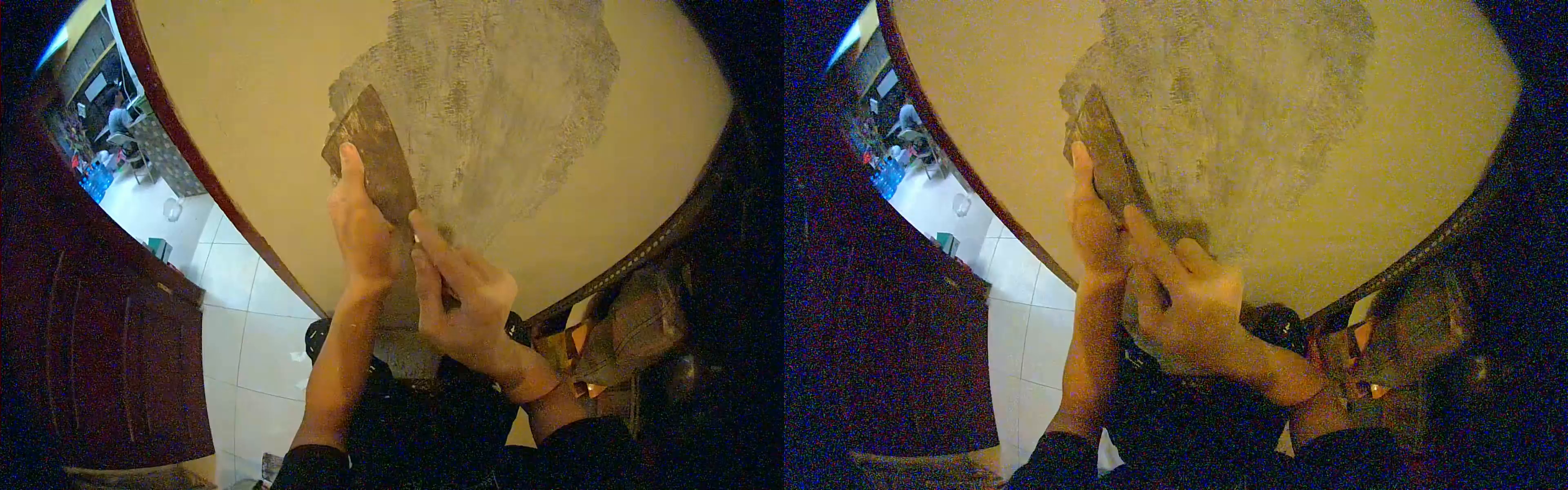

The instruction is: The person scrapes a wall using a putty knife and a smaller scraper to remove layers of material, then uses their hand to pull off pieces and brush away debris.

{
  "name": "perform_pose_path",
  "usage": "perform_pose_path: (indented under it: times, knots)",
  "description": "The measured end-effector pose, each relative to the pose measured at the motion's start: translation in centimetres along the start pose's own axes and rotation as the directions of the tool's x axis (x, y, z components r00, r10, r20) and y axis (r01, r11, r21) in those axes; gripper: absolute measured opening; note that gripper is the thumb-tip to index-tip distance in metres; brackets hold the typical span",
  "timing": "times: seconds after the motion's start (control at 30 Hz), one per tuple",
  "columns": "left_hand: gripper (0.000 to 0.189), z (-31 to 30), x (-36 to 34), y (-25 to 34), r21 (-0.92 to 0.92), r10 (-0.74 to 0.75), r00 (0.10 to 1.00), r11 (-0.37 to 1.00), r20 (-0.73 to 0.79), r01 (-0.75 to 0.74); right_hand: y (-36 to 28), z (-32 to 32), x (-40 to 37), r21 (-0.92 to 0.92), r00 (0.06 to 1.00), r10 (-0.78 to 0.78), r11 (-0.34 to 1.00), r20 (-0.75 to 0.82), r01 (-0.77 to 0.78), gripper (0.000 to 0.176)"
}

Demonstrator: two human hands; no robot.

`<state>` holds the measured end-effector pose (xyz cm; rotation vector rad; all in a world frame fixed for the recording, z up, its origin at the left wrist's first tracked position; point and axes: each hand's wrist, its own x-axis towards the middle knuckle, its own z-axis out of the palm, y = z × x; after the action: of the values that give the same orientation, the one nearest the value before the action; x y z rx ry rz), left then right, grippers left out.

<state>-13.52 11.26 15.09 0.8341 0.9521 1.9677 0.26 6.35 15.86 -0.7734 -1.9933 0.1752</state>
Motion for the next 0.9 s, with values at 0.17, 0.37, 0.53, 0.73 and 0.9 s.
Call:
perform_pose_path:
  times: [0.17, 0.37, 0.53, 0.73, 0.9]
  knots:
    - [0.054, 1.0, -1.2, -0.2, 0.405, 0.238, 0.971, 0.889, -0.009, -0.214, 1.6, 1.6, -1.3, 0.04, 0.996, 0.01, 0.999, -0.087, -0.007, 0.041]
    - [0.056, 1.0, -0.2, -0.3, 0.244, 0.145, 0.972, 0.965, -0.186, -0.098, 1.4, 2.8, -1.2, 0.117, 0.988, 0.048, 0.993, -0.144, -0.031, 0.046]
    - [0.057, 1.9, -1.5, 1.8, 0.363, 0.223, 0.948, 0.923, -0.227, -0.13, 1.1, 2.0, -1.0, 0.346, 0.992, 0.081, 0.937, -0.095, -0.043, 0.049]
    - [0.055, 1.8, -1.1, 1.4, 0.409, 0.201, 0.935, 0.91, -0.294, -0.067, 2.1, 2.9, -2.9, 0.512, 0.98, 0.187, 0.85, -0.072, -0.124, 0.035]
    - [0.051, 1.5, -1.1, -0.3, 0.346, 0.223, 0.928, 0.932, -0.3, -0.112, 2.6, 2.6, -3.9, 0.54, 0.94, 0.335, 0.78, 0.068, -0.317, 0.028]
